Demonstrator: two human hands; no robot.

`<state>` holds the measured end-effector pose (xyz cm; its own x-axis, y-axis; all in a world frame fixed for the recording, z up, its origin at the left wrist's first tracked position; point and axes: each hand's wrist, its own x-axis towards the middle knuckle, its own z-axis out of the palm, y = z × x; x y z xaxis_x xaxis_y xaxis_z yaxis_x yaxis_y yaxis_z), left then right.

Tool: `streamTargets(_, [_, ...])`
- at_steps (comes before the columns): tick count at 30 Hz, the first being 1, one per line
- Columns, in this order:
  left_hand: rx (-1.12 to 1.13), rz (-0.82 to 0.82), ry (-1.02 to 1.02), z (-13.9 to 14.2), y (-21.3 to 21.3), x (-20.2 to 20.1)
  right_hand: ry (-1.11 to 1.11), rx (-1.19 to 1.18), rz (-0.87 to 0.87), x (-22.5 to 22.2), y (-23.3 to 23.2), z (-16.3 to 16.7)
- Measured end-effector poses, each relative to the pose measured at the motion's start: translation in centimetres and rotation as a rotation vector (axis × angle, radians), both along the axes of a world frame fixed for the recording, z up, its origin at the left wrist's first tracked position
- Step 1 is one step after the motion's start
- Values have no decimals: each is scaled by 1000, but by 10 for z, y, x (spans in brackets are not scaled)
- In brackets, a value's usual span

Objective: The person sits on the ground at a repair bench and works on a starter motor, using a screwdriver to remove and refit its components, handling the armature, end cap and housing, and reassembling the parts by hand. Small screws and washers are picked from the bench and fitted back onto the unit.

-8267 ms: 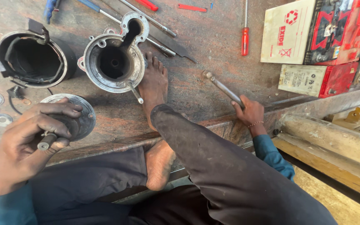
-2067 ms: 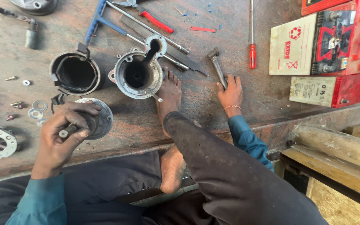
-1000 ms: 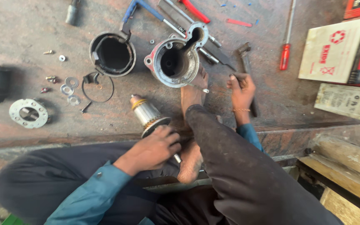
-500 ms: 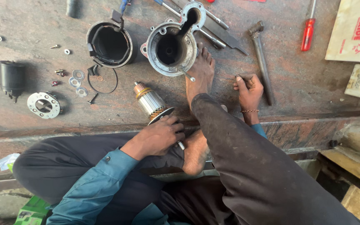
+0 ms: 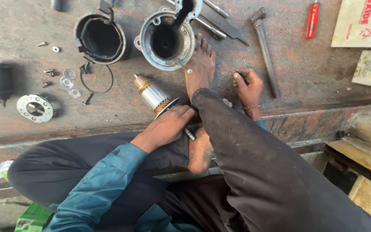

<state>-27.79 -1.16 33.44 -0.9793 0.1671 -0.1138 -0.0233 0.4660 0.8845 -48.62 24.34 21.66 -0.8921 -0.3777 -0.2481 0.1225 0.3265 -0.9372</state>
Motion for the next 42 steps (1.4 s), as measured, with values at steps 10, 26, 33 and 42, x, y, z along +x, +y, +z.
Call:
streamTargets(10, [103, 169, 24, 8, 12, -40, -30, 30, -16, -18, 13, -2])
streamTargets(26, [-11, 313, 101, -107, 90, -252, 273, 108, -81, -76, 10, 11])
streamTargets(33, [59, 319, 203, -145, 100, -281, 499, 240, 3, -105, 6, 21])
streamTargets(42, [-11, 343, 214, -155, 104, -274, 287, 259, -85, -100, 21, -8])
